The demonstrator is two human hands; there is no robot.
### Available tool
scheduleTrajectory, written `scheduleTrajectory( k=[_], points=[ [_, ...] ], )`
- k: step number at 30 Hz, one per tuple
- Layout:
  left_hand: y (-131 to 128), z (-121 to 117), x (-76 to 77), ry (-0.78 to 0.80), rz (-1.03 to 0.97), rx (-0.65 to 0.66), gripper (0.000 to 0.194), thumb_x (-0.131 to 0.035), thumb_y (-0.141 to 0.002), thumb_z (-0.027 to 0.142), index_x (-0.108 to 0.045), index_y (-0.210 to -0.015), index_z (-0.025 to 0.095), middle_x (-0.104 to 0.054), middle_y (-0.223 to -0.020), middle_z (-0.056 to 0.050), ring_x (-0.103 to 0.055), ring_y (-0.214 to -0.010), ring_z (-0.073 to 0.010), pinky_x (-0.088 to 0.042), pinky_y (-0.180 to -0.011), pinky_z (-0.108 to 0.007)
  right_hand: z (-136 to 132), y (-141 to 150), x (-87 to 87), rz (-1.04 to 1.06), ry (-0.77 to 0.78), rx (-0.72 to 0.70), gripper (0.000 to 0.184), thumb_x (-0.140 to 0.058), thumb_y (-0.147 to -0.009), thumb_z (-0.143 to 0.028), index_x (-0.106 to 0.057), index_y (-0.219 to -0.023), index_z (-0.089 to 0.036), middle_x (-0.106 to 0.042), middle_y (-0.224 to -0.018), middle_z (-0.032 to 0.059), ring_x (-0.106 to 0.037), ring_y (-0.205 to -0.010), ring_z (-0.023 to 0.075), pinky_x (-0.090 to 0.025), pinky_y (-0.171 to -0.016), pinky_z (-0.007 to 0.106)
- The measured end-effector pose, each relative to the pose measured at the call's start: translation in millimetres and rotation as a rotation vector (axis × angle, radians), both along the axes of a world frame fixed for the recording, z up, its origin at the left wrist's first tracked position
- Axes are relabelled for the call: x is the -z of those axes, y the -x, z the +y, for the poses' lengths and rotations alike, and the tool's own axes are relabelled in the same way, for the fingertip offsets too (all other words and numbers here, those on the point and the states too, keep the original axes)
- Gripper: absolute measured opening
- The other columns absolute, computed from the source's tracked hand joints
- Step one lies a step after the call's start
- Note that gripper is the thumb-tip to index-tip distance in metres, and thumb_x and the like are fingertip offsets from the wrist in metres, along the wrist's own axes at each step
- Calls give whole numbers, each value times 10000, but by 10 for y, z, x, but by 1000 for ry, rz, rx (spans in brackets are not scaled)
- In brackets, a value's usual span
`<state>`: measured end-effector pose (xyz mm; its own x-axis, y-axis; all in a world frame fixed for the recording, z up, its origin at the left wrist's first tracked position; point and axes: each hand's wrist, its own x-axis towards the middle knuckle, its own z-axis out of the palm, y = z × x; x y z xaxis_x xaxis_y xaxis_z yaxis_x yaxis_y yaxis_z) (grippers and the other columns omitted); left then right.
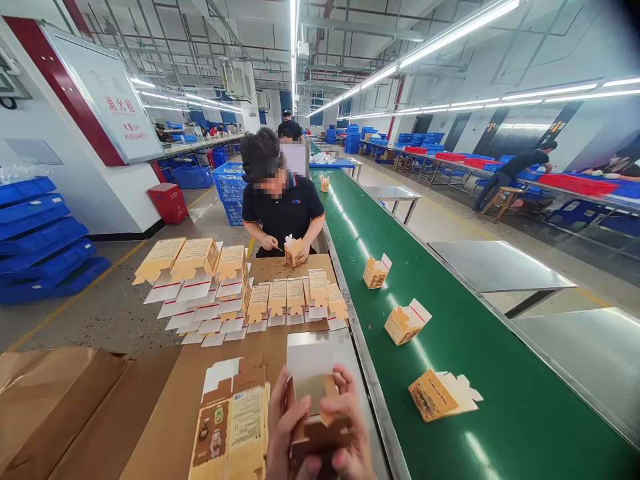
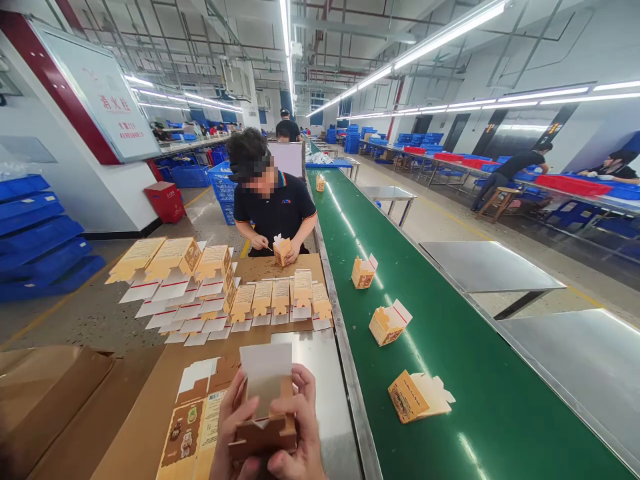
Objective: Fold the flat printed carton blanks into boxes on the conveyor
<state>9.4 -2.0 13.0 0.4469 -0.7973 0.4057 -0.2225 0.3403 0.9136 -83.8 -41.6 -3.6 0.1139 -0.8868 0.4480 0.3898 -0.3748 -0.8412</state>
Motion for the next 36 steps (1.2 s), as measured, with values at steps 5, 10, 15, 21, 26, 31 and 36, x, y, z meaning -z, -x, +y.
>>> scheduleTrajectory(
  k=[5,10,15,21,26,31,36],
  points=[
    [39,-3,-13,-127,-33,-64,313,-457,-848,477,-606,-970,231,-452,-1371,-89,-407,-1282,-284,-322,-1072,-462,80,42,-14,113,-235,-20,230,-498,-863,-464,-546,-1007,-290,-391,-1301,57,-455,-1197,247,-431,-949,362],
    [43,7,89,-184,-90,-108,224,-385,-891,347,-534,-1028,250,-430,-1364,-66,-379,-1284,-226,-298,-1056,-433,38,76,-53,244,-149,56,179,-483,-876,-404,-586,-887,-258,-407,-1224,58,-463,-1151,224,-434,-914,315],
    [-124,-56,230,-322,-260,72,333,-371,-866,357,-524,-609,211,-570,-1008,-83,-521,-1069,-245,-433,-872,-378,-34,102,-47,453,-237,30,413,-429,-867,-432,-479,-543,-182,-408,-1076,97,-486,-999,230,-442,-822,325],
    [-198,-159,232,-442,-21,-86,323,-400,-827,475,-553,-937,214,-571,-1076,-90,-503,-1121,-248,-417,-947,-408,86,201,277,254,-453,-433,826,-744,-650,-417,-278,-1315,-262,-429,-1281,112,-501,-1160,250,-415,-954,397],
    [-386,-257,286,-680,-68,-102,500,-261,-843,555,-410,-1182,219,-488,-1305,-90,-445,-1239,-172,-375,-1027,-324,56,299,797,72,-764,-248,731,-775,-549,-530,-452,-1118,-205,-648,-1069,98,-620,-1031,279,-488,-877,401],
    [-971,-216,620,-981,-290,-309,603,-345,-759,562,-453,-1193,158,-351,-1412,-176,-287,-1324,-346,-195,-1087,-521,-874,597,988,129,-840,124,385,-630,-748,-499,-510,-981,-217,-667,-940,24,-660,-836,202,-533,-723,320],
    [-1396,-56,951,-1244,-377,-494,842,-279,-703,636,-358,-1311,59,-342,-1390,-259,-325,-1263,-445,-217,-1036,-555,-2084,642,903,262,-771,173,238,-539,-892,-332,-582,-1036,-147,-637,-1006,44,-630,-843,160,-533,-747,351]
  ],
)
